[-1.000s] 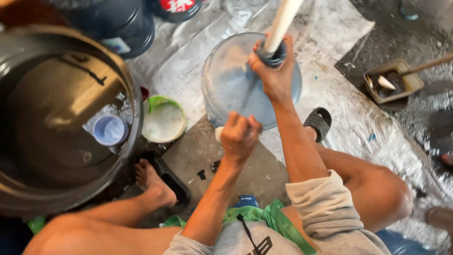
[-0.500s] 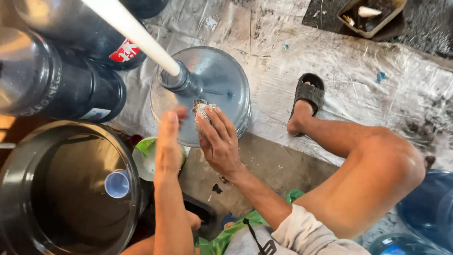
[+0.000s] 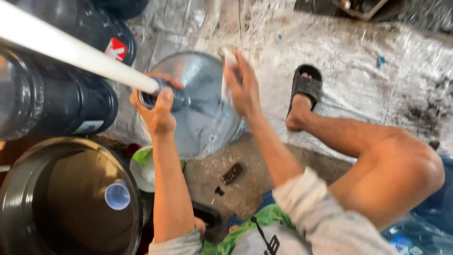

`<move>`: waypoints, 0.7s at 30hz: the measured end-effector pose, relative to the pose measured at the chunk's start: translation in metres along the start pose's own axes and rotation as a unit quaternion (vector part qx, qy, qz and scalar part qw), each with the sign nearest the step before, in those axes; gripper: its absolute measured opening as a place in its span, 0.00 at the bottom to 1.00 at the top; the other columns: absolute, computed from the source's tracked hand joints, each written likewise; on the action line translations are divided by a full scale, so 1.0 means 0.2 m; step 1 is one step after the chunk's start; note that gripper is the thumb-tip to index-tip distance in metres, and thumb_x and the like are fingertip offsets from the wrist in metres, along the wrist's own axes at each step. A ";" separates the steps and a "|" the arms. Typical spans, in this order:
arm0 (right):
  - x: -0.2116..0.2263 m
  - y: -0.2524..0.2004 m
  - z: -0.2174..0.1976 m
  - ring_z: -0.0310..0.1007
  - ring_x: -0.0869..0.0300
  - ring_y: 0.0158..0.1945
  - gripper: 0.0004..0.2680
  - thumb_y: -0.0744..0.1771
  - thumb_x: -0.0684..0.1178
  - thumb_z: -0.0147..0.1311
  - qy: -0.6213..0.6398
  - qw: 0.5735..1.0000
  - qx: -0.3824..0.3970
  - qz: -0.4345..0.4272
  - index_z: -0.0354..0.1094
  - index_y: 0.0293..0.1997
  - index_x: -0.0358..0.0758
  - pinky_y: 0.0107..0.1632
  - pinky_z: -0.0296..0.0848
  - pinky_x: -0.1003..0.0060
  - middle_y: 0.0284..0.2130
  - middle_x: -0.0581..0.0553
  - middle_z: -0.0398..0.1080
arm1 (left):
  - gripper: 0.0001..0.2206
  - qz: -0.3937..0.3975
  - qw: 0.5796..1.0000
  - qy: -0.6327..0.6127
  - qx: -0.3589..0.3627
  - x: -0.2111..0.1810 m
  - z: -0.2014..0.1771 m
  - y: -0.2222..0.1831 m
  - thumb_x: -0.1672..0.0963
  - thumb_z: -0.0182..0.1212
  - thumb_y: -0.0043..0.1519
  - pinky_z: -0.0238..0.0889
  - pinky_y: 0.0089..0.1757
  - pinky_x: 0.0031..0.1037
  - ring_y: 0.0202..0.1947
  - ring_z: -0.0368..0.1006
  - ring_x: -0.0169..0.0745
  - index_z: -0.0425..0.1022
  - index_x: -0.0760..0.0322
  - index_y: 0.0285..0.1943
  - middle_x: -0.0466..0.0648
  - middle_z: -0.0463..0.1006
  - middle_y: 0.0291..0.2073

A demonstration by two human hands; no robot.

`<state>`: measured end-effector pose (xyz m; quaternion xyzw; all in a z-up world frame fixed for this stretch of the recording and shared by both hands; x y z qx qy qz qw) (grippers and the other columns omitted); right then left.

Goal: Cleaning the interior of a large plastic water jug using a long-handled brush and water.

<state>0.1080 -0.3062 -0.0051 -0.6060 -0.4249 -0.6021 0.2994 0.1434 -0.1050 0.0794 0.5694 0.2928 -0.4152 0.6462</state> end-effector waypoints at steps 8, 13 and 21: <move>0.11 -0.24 -0.10 0.63 0.49 0.52 0.11 0.67 0.53 0.50 -0.144 0.977 -0.077 -0.139 0.64 0.54 0.47 0.55 0.58 0.57 0.49 0.37 0.64 | 0.15 0.018 0.999 0.031 0.003 -0.04 0.08 0.02 0.53 0.61 0.52 0.67 0.35 0.27 0.24 0.74 0.43 0.68 0.74 0.31 0.57 0.72 0.19; 0.20 0.31 0.19 0.71 0.56 0.46 0.15 0.65 0.59 0.48 -0.126 0.980 0.134 -0.079 0.70 0.48 0.41 0.50 0.66 0.61 0.45 0.42 0.70 | 0.10 -0.038 0.997 0.063 0.000 -0.12 0.09 0.00 0.55 0.56 0.53 0.63 0.34 0.28 0.26 0.70 0.40 0.69 0.66 0.36 0.52 0.73 0.24; 0.29 -0.24 0.02 0.64 0.52 0.55 0.13 0.68 0.57 0.42 -0.139 0.963 -0.008 -0.232 0.67 0.50 0.42 0.59 0.56 0.58 0.47 0.45 0.68 | 0.15 0.026 0.999 0.032 0.003 -0.08 0.08 0.02 0.52 0.61 0.53 0.65 0.34 0.25 0.23 0.72 0.40 0.70 0.72 0.29 0.55 0.73 0.19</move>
Point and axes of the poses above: each hand's wrist, its own y-axis towards the middle knuckle, its own z-axis out of the palm, x = y × z, the point moved 6 cm from there along y, towards the middle knuckle
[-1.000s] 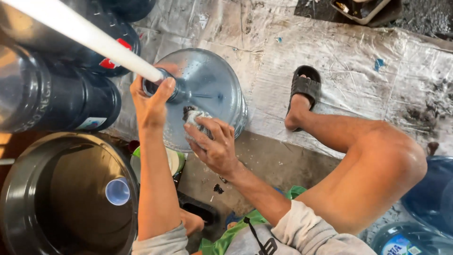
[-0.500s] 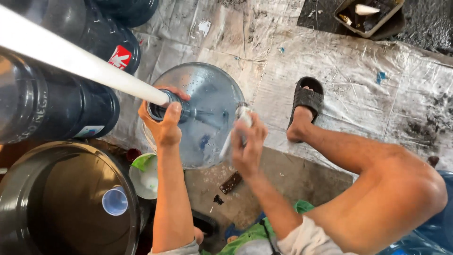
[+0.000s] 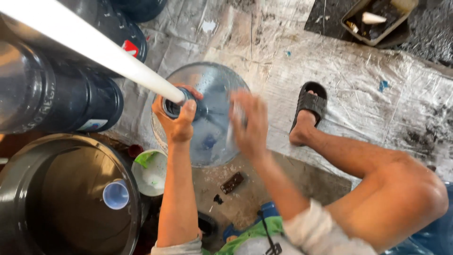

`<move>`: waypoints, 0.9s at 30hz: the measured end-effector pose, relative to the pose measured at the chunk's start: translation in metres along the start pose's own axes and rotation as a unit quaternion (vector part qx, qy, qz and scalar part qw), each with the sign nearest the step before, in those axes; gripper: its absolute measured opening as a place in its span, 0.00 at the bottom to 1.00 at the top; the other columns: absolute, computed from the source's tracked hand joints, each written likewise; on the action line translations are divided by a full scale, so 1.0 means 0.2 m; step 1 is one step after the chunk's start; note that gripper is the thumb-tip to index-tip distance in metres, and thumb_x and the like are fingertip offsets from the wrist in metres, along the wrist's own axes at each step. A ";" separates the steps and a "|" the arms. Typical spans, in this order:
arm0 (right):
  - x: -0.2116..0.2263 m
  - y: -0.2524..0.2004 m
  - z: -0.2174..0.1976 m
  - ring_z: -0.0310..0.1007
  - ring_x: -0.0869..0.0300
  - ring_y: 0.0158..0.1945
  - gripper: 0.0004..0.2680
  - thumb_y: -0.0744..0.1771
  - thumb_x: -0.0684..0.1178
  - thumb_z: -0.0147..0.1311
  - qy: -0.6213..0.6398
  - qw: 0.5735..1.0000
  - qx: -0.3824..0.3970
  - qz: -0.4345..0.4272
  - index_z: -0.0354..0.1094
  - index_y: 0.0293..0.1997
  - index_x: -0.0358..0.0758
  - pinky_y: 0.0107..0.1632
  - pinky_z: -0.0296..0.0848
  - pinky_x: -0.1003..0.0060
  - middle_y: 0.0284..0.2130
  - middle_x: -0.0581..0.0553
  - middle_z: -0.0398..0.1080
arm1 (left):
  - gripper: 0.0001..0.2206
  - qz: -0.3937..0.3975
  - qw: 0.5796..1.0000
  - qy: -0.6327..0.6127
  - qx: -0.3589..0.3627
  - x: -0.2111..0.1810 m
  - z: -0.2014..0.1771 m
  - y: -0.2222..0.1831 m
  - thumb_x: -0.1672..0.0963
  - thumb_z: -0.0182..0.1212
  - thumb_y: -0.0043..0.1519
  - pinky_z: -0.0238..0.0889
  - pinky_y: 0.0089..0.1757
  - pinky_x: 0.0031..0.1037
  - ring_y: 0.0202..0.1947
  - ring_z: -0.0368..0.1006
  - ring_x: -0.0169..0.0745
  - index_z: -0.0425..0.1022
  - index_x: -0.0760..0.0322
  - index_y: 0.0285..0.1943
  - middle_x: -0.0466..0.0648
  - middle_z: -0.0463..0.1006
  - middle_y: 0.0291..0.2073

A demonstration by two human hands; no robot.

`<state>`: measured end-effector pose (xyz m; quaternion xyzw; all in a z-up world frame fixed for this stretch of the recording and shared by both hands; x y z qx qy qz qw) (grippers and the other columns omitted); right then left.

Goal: Cleaning the interior of a large plastic water jug using a long-handled brush and water.

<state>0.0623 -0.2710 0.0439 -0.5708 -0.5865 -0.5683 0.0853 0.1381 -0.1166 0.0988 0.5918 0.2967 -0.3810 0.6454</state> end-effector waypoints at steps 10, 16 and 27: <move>-0.02 0.12 0.04 0.65 0.51 0.53 0.09 0.68 0.51 0.44 0.059 0.987 0.087 0.125 0.70 0.48 0.46 0.55 0.62 0.55 0.46 0.48 0.69 | 0.15 -0.025 0.995 -0.020 0.098 0.01 -0.03 -0.03 0.61 0.68 0.45 0.65 0.40 0.29 0.33 0.74 0.42 0.68 0.72 0.38 0.56 0.75 0.27; 0.15 -0.12 0.02 0.69 0.48 0.51 0.08 0.63 0.47 0.54 0.025 0.976 0.025 -0.213 0.74 0.44 0.47 0.54 0.65 0.55 0.43 0.43 0.72 | 0.07 0.010 0.996 0.065 -0.059 -0.07 -0.06 -0.02 0.65 0.62 0.43 0.65 0.32 0.25 0.25 0.71 0.35 0.70 0.70 0.28 0.51 0.73 0.20; -0.02 -0.65 0.05 0.58 0.45 0.60 0.15 0.69 0.49 0.40 0.090 0.945 -0.160 0.270 0.55 0.61 0.32 0.63 0.54 0.53 0.55 0.32 0.59 | 0.35 -0.059 0.959 0.245 -0.133 0.00 -0.31 -0.37 0.61 0.72 0.43 0.54 0.55 0.45 0.56 0.63 0.58 0.59 0.77 0.60 0.66 0.67 0.49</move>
Point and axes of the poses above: each hand's wrist, its own y-axis towards the middle knuckle, its own z-axis out of the palm, x = y × z, the point moved 6 cm from there along y, towards the middle knuckle
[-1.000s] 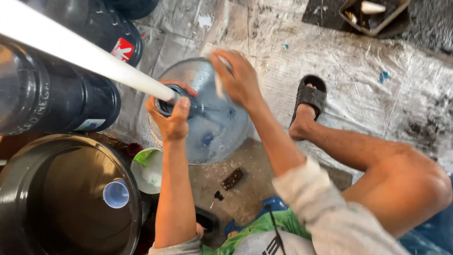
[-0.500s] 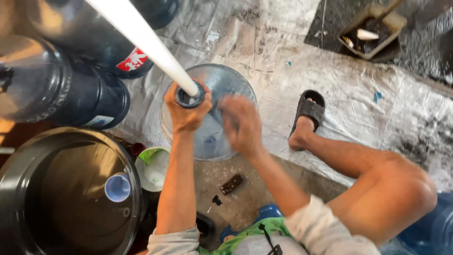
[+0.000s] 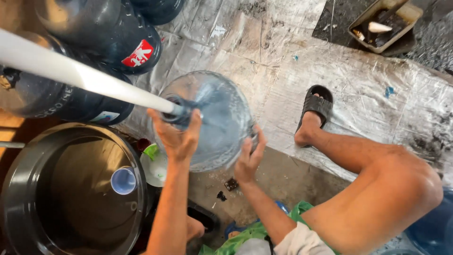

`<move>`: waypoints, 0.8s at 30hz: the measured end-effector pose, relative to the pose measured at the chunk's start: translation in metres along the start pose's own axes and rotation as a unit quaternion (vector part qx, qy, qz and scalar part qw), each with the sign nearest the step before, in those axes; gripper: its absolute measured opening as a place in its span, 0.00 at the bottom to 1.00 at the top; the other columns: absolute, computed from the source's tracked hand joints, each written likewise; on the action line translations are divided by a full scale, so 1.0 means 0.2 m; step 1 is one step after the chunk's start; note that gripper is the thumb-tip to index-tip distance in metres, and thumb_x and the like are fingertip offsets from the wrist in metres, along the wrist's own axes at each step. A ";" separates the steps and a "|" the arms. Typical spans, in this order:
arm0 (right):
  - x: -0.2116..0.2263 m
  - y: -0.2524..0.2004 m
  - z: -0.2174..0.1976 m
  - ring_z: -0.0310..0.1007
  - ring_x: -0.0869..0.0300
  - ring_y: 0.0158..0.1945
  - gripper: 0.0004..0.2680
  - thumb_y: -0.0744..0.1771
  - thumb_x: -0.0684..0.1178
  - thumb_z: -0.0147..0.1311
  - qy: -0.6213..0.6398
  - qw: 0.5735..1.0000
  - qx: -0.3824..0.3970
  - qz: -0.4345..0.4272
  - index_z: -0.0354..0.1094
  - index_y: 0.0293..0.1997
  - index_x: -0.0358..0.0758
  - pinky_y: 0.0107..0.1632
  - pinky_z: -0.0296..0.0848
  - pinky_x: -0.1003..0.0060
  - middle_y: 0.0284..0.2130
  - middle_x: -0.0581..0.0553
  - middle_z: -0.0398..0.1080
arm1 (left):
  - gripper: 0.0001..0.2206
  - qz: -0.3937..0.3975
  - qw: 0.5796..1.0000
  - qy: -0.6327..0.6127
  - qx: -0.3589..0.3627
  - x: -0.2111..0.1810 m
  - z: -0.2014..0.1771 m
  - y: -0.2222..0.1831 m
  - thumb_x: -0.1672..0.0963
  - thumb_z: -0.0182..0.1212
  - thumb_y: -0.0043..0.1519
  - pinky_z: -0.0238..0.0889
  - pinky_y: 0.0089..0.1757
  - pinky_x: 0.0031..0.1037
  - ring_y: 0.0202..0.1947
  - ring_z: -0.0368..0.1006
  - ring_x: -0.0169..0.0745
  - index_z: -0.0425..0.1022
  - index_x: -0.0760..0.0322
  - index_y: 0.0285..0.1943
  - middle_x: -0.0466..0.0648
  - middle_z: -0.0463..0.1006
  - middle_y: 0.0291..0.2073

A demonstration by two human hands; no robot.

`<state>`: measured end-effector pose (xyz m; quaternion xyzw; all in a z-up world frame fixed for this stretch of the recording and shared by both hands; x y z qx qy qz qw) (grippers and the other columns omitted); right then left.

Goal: Cleaning the interior of a large plastic water jug using a long-handled brush and water.

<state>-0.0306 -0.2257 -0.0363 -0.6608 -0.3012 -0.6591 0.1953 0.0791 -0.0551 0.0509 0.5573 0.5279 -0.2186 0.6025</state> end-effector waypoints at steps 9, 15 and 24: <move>0.08 0.67 0.30 0.64 0.56 0.58 0.11 0.69 0.49 0.42 0.125 0.969 0.203 0.062 0.66 0.54 0.45 0.62 0.58 0.59 0.50 0.42 0.67 | 0.12 0.074 0.961 -0.183 0.195 -0.12 0.17 0.28 0.65 0.64 0.43 0.69 0.35 0.33 0.29 0.77 0.52 0.68 0.77 0.34 0.60 0.75 0.24; 0.19 0.02 0.21 0.54 0.47 0.62 0.11 0.68 0.47 0.38 0.061 0.993 0.084 -0.063 0.60 0.55 0.43 0.64 0.51 0.51 0.56 0.39 0.57 | 0.11 0.056 0.998 -0.032 -0.018 -0.04 0.14 0.33 0.63 0.65 0.43 0.65 0.34 0.25 0.27 0.73 0.34 0.69 0.64 0.32 0.48 0.74 0.22; 0.19 0.37 0.32 0.62 0.34 0.54 0.11 0.68 0.46 0.46 0.006 0.988 0.148 -0.037 0.63 0.52 0.29 0.56 0.61 0.44 0.47 0.26 0.65 | 0.10 0.003 0.995 0.002 -0.096 0.01 0.05 0.29 0.64 0.63 0.46 0.45 0.35 0.23 0.29 0.68 0.34 0.64 0.69 0.29 0.51 0.64 0.21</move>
Point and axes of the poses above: each hand's wrist, its own y-axis towards the middle knuckle, its own z-axis out of the palm, x = y × z, the point moved 6 cm from there along y, towards the middle knuckle
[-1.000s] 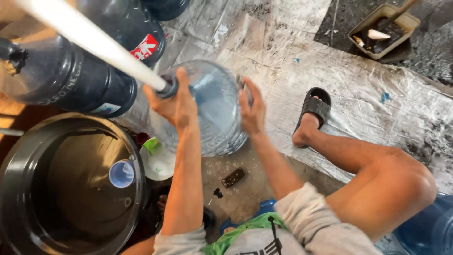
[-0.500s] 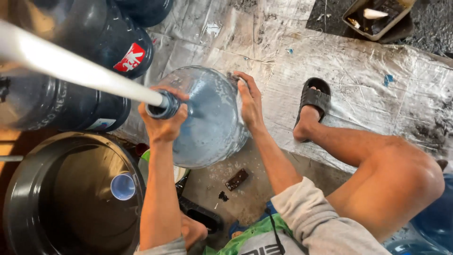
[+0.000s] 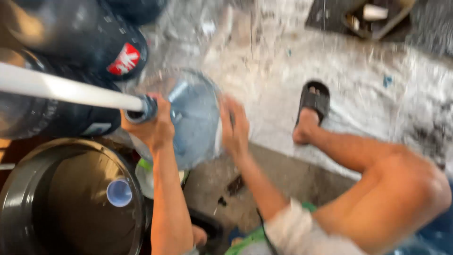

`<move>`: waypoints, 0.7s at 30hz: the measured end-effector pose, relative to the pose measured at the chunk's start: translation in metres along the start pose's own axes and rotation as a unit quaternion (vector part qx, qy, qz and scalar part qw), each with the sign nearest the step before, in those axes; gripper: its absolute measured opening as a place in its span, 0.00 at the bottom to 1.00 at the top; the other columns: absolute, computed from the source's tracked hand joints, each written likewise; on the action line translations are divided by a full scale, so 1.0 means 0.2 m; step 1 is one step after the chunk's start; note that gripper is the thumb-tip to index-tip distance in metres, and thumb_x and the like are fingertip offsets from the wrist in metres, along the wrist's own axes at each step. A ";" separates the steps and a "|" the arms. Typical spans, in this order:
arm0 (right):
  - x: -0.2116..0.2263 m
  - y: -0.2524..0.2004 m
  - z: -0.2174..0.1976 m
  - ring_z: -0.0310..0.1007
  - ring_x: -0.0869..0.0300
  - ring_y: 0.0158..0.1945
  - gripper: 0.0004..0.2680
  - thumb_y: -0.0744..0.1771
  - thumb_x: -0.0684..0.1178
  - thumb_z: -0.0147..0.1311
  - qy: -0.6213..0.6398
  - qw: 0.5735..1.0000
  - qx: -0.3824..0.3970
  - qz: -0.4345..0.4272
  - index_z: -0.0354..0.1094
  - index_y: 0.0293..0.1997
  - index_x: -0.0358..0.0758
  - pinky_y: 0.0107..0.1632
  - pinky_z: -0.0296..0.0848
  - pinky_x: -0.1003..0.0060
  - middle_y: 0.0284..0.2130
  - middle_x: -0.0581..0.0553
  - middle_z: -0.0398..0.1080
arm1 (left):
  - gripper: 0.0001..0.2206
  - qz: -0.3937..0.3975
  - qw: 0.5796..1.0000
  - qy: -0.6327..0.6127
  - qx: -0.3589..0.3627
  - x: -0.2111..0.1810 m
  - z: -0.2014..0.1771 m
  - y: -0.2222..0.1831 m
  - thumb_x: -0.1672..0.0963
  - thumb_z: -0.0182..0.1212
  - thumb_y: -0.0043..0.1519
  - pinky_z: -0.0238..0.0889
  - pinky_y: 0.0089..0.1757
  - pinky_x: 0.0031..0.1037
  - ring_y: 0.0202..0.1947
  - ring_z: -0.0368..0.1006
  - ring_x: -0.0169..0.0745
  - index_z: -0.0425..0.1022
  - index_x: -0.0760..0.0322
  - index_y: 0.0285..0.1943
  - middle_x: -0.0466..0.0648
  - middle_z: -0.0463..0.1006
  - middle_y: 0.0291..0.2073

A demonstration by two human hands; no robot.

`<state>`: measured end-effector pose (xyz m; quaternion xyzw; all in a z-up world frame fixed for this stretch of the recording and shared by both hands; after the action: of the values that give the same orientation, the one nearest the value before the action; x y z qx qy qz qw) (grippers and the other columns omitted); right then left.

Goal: Cleaning the interior of a large plastic water jug using a long-handled brush and water.

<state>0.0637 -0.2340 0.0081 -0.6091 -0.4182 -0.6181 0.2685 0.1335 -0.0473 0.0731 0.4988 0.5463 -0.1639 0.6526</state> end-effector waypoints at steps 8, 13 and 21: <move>-0.12 0.19 -0.01 0.69 0.43 0.45 0.08 0.68 0.47 0.45 -0.084 0.994 0.008 -0.067 0.69 0.48 0.39 0.48 0.68 0.50 0.41 0.38 0.69 | 0.07 0.066 0.996 0.057 -0.020 -0.16 0.09 -0.02 0.63 0.61 0.44 0.60 0.35 0.26 0.25 0.67 0.35 0.66 0.69 0.25 0.52 0.66 0.19; 0.05 -0.08 -0.07 0.69 0.43 0.46 0.08 0.68 0.44 0.44 -0.129 0.984 0.024 -0.124 0.70 0.47 0.35 0.51 0.67 0.52 0.41 0.36 0.70 | 0.08 0.122 0.982 0.094 -0.109 -0.24 0.07 0.01 0.64 0.59 0.44 0.57 0.29 0.27 0.21 0.64 0.37 0.62 0.72 0.24 0.55 0.60 0.16; -0.13 0.43 0.06 0.73 0.52 0.41 0.05 0.65 0.43 0.49 -0.082 0.987 0.041 -0.133 0.74 0.37 0.44 0.49 0.66 0.60 0.34 0.46 0.73 | 0.09 0.133 0.985 0.068 -0.082 -0.30 0.08 0.01 0.63 0.57 0.40 0.59 0.27 0.32 0.19 0.58 0.33 0.60 0.65 0.24 0.46 0.58 0.17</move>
<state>0.1444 -0.2718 -0.0015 -0.5854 -0.5408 -0.5787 0.1732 0.1219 -0.0791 0.1241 0.5222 0.5297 0.0042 0.6684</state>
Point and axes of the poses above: each hand's wrist, its own y-axis towards the middle knuckle, its own z-axis out of the palm, x = y × z, the point moved 6 cm from there along y, towards the middle knuckle
